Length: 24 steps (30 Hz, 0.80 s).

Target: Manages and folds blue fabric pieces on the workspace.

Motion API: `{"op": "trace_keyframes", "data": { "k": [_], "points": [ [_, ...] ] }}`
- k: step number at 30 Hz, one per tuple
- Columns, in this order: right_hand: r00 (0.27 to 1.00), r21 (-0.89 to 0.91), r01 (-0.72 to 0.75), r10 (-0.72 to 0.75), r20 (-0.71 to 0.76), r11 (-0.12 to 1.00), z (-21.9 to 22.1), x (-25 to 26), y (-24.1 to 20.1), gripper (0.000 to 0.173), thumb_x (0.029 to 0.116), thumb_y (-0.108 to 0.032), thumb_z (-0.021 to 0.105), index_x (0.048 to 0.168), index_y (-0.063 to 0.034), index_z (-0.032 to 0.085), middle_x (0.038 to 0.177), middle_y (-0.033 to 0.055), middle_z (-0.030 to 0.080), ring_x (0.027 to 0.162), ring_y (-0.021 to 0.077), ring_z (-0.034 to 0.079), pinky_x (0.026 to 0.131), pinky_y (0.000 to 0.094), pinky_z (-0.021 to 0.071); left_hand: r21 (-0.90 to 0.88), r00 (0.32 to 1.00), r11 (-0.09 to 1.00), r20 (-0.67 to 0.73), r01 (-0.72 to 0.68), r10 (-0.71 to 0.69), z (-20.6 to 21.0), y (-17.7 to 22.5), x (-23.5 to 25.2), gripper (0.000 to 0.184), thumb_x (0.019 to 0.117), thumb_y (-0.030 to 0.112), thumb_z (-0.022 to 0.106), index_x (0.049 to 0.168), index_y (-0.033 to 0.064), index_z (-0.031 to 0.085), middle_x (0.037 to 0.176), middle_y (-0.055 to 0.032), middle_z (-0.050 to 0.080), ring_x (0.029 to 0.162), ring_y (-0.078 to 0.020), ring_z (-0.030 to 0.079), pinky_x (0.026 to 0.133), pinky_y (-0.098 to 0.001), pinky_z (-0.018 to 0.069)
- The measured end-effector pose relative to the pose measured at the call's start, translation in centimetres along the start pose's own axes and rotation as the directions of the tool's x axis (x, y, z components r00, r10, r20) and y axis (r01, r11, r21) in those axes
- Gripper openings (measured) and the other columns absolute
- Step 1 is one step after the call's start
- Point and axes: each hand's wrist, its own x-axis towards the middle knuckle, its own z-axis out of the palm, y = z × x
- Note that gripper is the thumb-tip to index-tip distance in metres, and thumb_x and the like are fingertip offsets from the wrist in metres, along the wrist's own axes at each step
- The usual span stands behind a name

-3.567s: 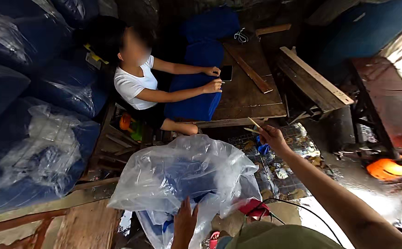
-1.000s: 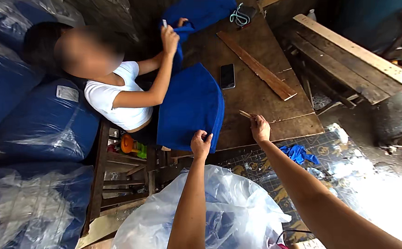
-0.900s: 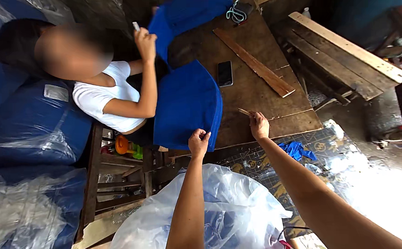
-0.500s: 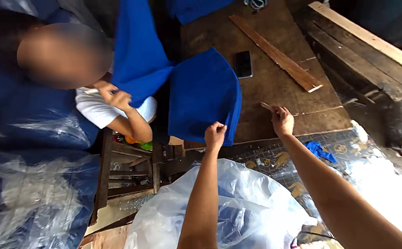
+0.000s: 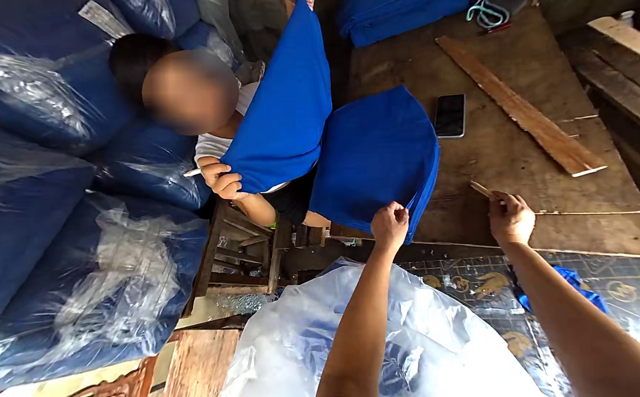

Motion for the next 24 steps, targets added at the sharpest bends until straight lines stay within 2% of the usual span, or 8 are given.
{"op": "trace_keyframes", "data": {
  "k": [5,8,16,22,24],
  "points": [
    [1.0,0.005,0.024,-0.024,-0.002,1.0,0.0,-0.1,0.2,0.03,0.1051,-0.017,0.053,0.119,0.0025,0.071,0.113,0.0306,0.067,0.103,0.047,0.066,0.091,0.0629,0.0461,0.021,0.998,0.998,-0.035,-0.054,0.055,0.5,-0.4,-0.4,0.031,0.1055,0.018,0.052,0.121,-0.0036,0.067,0.115,-0.0208,0.07,0.113,-0.031,0.066,0.101,-0.0464,0.0498],
    [1.0,0.015,0.026,-0.026,0.004,1.0,-0.1,0.0,0.0,0.031,0.1053,-0.017,0.052,0.121,0.003,0.07,0.116,0.0318,0.066,0.106,0.0485,0.065,0.092,0.063,0.0455,0.054,0.996,0.996,-0.053,-0.075,0.078,0.7,-0.1,-0.7,0.034,0.1019,0.017,0.056,0.127,-0.0043,0.064,0.115,-0.0198,0.07,0.113,-0.031,0.066,0.102,-0.0457,0.0496],
    [1.0,0.015,0.031,-0.031,0.001,0.999,-0.5,-0.2,-0.2,0.03,0.1047,-0.016,0.054,0.12,0.0033,0.071,0.115,0.0326,0.066,0.107,0.0493,0.064,0.093,0.064,0.0443,0.092,0.999,0.995,-0.033,-0.034,0.037,0.6,0.5,-0.5,0.032,0.1058,0.021,0.053,0.122,-0.0024,0.067,0.117,-0.0198,0.07,0.117,-0.0316,0.065,0.104,-0.046,0.0474],
    [0.995,0.003,-0.059,0.059,0.084,0.998,-1.2,-0.3,-1.2,0.03,0.1048,-0.016,0.055,0.125,0.0015,0.068,0.121,0.0317,0.064,0.115,0.0489,0.061,0.099,0.0634,0.0435,0.075,1.0,0.997,-0.022,-0.02,0.022,0.7,-0.1,-0.5,0.031,0.1064,0.022,0.052,0.122,-0.0003,0.067,0.116,-0.0206,0.07,0.117,-0.0355,0.065,0.102,-0.0553,0.0481],
    [0.993,0.003,-0.092,0.091,0.079,0.996,-1.3,-0.3,-1.5,0.029,0.1049,-0.016,0.055,0.124,0.0006,0.069,0.122,0.0299,0.064,0.114,0.048,0.062,0.097,0.0643,0.0449,0.063,0.999,0.998,-0.028,-0.027,0.029,0.7,-0.3,-0.3,0.031,0.1067,0.021,0.052,0.123,-0.0006,0.066,0.116,-0.0215,0.07,0.116,-0.0366,0.065,0.101,-0.0569,0.048]
  ]
}}
